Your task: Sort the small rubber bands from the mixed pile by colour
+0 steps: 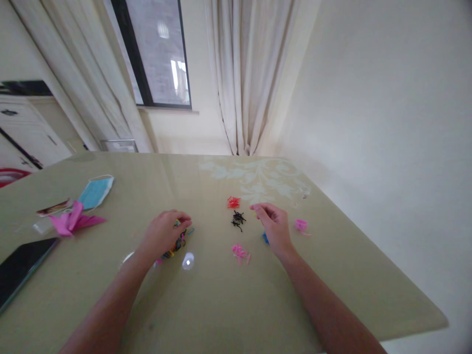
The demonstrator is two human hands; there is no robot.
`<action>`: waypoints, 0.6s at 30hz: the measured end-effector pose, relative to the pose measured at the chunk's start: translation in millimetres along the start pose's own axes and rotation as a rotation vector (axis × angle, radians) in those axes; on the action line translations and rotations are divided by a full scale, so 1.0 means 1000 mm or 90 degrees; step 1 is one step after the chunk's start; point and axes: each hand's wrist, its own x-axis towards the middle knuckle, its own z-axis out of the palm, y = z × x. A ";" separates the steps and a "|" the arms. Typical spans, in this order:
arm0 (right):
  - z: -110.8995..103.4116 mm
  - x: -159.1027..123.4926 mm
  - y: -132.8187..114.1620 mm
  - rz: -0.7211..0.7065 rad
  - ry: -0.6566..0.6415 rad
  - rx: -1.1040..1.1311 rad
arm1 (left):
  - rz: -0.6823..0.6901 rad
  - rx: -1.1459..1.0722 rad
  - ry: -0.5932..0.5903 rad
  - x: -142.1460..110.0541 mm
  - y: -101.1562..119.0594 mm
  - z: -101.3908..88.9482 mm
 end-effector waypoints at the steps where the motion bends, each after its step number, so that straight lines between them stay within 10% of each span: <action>1: 0.000 0.000 -0.001 0.000 -0.003 -0.004 | 0.009 0.024 -0.027 -0.002 0.000 0.001; 10: 0.000 -0.005 -0.002 -0.004 -0.025 -0.025 | 0.056 0.203 -0.067 -0.014 0.020 0.009; 18: 0.009 -0.019 -0.010 -0.073 -0.151 -0.087 | 0.102 -0.256 0.013 -0.022 0.062 0.023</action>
